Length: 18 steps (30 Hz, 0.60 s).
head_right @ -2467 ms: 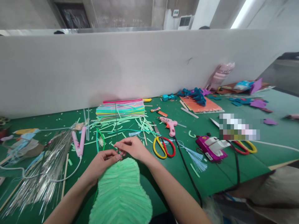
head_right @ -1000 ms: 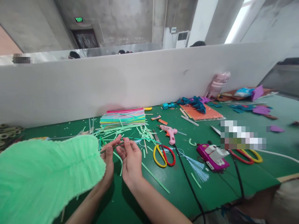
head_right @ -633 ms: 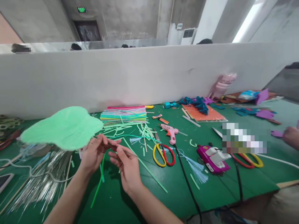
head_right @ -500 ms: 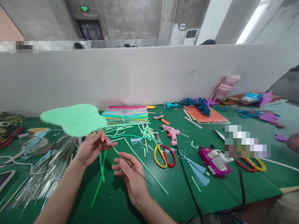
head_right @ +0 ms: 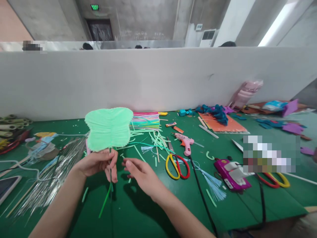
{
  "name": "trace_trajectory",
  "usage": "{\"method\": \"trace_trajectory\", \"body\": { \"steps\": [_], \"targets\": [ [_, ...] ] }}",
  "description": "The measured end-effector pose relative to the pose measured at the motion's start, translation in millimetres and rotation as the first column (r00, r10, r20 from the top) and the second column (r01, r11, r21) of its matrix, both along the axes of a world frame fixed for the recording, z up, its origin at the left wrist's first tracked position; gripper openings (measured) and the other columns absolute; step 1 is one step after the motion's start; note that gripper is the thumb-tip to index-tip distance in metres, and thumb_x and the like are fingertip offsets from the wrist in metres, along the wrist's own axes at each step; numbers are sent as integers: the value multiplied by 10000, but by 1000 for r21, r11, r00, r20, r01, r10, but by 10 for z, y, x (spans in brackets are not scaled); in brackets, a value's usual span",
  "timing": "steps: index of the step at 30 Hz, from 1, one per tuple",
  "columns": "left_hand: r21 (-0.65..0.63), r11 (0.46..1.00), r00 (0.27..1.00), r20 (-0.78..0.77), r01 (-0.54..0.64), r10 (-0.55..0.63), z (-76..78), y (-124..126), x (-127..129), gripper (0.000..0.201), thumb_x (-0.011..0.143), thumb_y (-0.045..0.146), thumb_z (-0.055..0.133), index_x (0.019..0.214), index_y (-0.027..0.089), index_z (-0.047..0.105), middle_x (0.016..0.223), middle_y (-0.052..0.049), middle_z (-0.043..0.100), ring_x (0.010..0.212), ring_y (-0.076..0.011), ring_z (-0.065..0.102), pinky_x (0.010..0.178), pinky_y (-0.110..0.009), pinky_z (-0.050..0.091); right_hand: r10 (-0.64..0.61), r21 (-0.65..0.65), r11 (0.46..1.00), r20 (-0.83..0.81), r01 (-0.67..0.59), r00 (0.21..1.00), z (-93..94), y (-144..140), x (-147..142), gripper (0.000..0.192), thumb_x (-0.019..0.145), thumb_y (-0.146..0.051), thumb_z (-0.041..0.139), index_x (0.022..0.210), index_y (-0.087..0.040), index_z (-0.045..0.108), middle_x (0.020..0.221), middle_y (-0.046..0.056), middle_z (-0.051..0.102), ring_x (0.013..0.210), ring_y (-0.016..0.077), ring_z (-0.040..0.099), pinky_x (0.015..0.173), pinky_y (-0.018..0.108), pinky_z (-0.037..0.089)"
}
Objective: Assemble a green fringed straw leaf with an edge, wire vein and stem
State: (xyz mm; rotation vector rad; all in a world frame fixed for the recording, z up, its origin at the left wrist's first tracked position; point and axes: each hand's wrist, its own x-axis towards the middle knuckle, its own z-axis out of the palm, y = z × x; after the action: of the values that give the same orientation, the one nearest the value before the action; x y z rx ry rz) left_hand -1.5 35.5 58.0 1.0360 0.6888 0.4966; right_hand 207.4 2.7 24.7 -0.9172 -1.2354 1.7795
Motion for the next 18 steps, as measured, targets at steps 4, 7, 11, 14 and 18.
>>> {"method": "trace_trajectory", "body": {
  "steps": [4,7,11,14,18],
  "targets": [
    [-34,991,990,51,131,-129,-101,-40,141,365,890,456,496,751,129,580,710,-178,742,643,-266,726,505,-276,546,76,1,997,-245,-78,966,24,270,-219,311,841,-451,623,835,-152,709,869,67,721,874,183,655,795,304,485],
    [-55,988,988,64,143,-140,-200,-54,188,339,906,423,486,774,123,570,703,-182,738,649,-265,728,516,-274,549,42,-31,998,-353,-56,935,-19,334,-312,262,813,-395,670,767,-138,696,709,45,709,737,171,658,766,305,482],
    [-61,994,996,26,89,-88,-249,-69,200,328,915,410,485,800,120,582,698,-174,739,637,-250,727,508,-258,547,-79,-39,997,-342,70,936,-94,345,-346,252,748,-353,735,900,-155,706,857,55,733,808,189,664,820,323,483],
    [-62,997,999,-35,37,-40,-231,-67,204,349,914,419,494,817,107,616,711,-159,743,635,-228,727,512,-240,553,-145,12,988,-249,153,958,-109,383,-324,305,714,-347,755,947,-154,710,934,69,731,854,204,663,846,340,487],
    [-46,998,989,-146,-38,31,-199,-61,258,402,886,463,531,792,91,650,691,-131,738,604,-210,722,479,-217,545,-188,91,976,-108,198,976,-68,465,-268,320,629,-297,802,900,-146,725,901,68,738,804,200,666,790,334,511]
  ]
}}
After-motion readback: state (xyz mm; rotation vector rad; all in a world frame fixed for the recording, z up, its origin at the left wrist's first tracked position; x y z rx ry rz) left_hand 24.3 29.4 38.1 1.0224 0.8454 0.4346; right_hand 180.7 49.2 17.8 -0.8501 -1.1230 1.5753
